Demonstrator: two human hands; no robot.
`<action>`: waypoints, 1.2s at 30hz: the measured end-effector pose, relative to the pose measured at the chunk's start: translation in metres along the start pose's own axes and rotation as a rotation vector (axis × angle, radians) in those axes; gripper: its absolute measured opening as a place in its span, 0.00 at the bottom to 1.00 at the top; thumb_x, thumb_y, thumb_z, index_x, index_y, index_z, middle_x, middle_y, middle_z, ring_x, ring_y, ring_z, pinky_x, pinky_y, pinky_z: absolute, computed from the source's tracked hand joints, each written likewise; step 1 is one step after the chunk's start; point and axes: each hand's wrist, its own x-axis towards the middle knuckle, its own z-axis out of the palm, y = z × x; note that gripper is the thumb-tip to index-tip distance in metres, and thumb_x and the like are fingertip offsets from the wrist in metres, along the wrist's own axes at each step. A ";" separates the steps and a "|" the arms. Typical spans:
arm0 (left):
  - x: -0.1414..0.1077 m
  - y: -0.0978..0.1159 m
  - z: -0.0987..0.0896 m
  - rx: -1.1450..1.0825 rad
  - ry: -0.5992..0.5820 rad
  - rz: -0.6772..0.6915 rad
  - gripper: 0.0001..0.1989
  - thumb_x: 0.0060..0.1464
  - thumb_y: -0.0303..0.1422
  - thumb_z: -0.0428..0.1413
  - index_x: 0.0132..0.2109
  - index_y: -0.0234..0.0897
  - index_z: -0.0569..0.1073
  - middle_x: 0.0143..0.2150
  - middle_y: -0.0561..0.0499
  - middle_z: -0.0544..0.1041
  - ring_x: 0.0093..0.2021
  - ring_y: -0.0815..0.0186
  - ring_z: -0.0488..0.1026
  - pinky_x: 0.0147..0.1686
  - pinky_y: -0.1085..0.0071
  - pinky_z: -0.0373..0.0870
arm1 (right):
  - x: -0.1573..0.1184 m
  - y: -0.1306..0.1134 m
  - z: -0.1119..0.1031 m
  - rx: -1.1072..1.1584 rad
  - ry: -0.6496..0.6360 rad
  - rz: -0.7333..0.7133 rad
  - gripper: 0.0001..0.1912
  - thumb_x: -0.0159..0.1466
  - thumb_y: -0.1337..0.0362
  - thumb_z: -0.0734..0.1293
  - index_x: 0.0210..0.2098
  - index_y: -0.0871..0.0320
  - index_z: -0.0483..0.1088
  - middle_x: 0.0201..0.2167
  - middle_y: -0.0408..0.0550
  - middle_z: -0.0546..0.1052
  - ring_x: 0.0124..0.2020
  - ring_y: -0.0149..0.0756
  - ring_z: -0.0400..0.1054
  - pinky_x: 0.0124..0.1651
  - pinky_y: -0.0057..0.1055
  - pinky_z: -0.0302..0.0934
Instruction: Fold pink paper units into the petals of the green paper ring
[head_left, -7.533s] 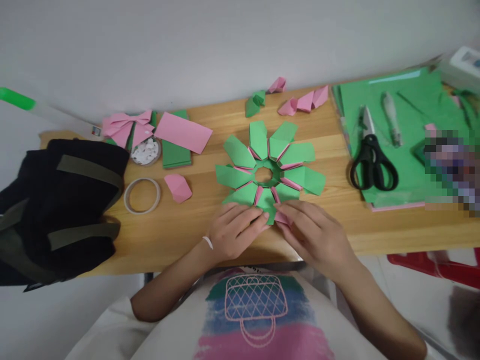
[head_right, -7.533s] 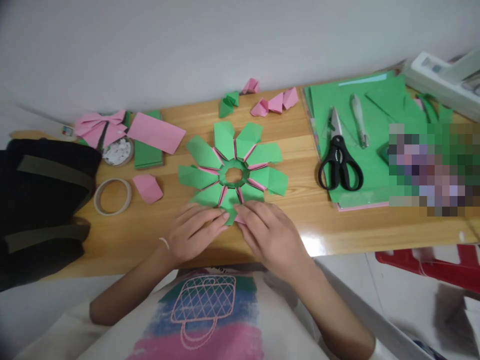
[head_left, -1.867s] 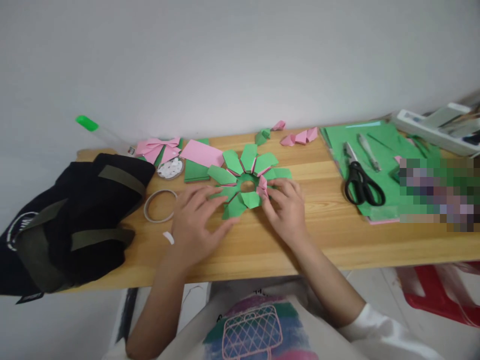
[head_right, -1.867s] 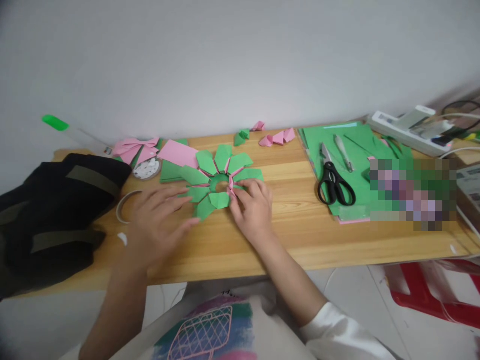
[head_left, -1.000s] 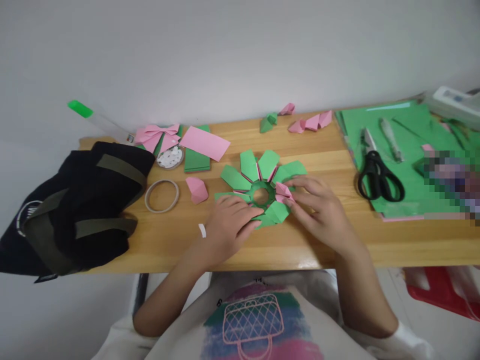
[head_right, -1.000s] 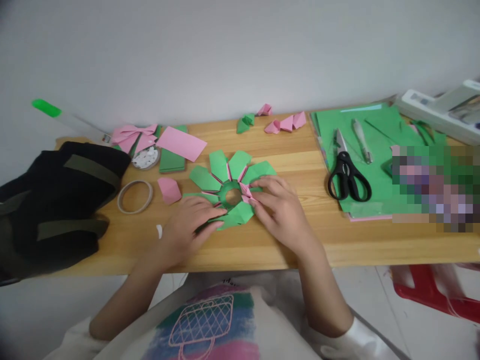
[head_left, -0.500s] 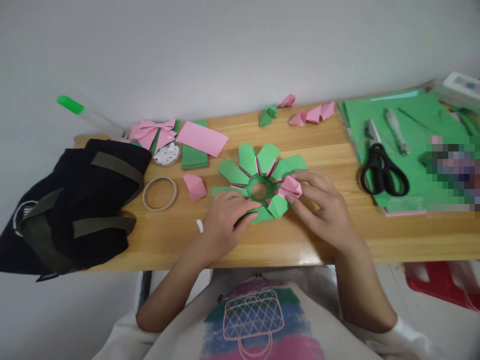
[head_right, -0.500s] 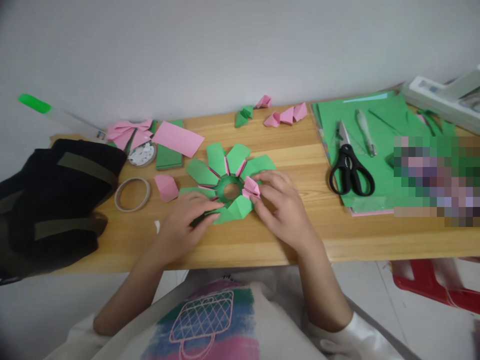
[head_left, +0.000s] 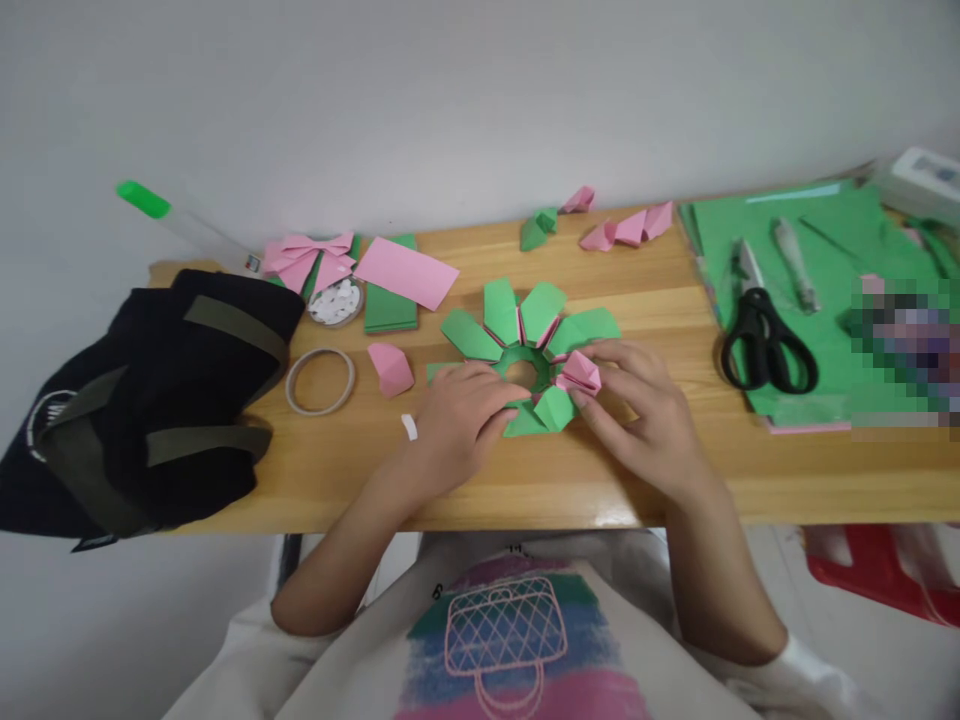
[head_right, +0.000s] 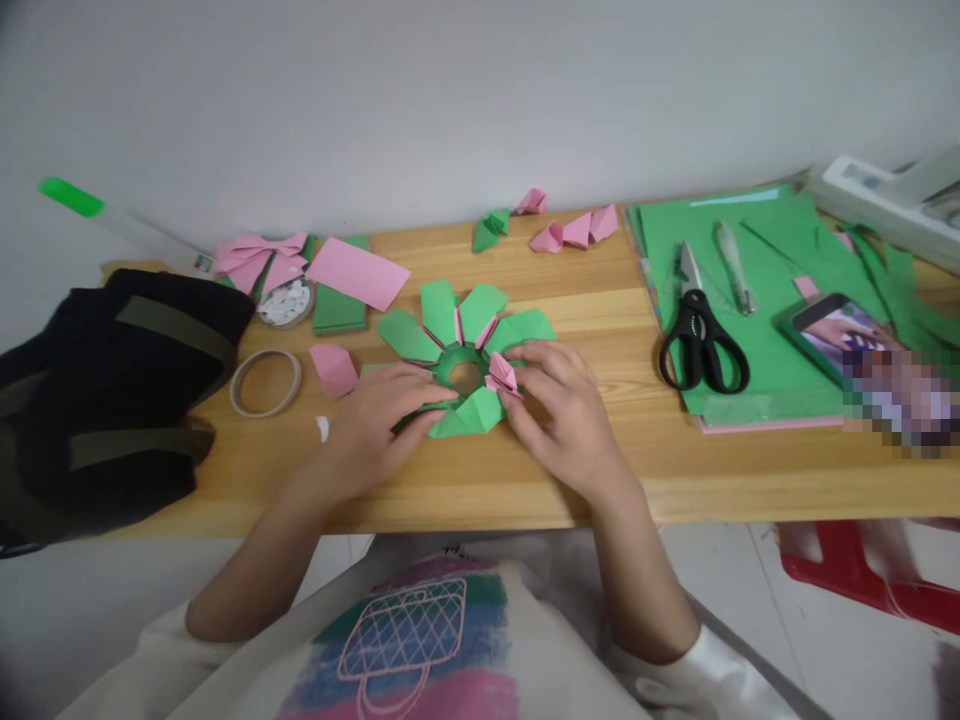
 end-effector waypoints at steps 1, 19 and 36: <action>0.001 -0.001 0.000 -0.006 -0.003 0.013 0.09 0.62 0.30 0.50 0.44 0.38 0.75 0.42 0.50 0.81 0.45 0.61 0.74 0.48 0.62 0.67 | 0.000 0.000 0.000 0.002 0.001 -0.001 0.08 0.64 0.66 0.64 0.42 0.54 0.72 0.45 0.52 0.75 0.49 0.45 0.69 0.52 0.46 0.63; 0.007 -0.005 0.008 -0.031 0.024 0.010 0.10 0.63 0.30 0.48 0.44 0.37 0.75 0.37 0.50 0.80 0.39 0.63 0.74 0.42 0.65 0.66 | -0.006 -0.011 0.021 -0.092 0.117 0.127 0.13 0.61 0.59 0.68 0.45 0.53 0.70 0.48 0.53 0.73 0.52 0.50 0.67 0.54 0.50 0.60; 0.008 -0.009 0.009 -0.045 -0.038 0.073 0.16 0.62 0.25 0.46 0.46 0.39 0.78 0.35 0.48 0.77 0.40 0.62 0.71 0.40 0.64 0.64 | -0.007 -0.016 0.022 0.026 0.174 0.202 0.14 0.61 0.59 0.69 0.46 0.51 0.69 0.50 0.54 0.70 0.56 0.50 0.65 0.58 0.53 0.60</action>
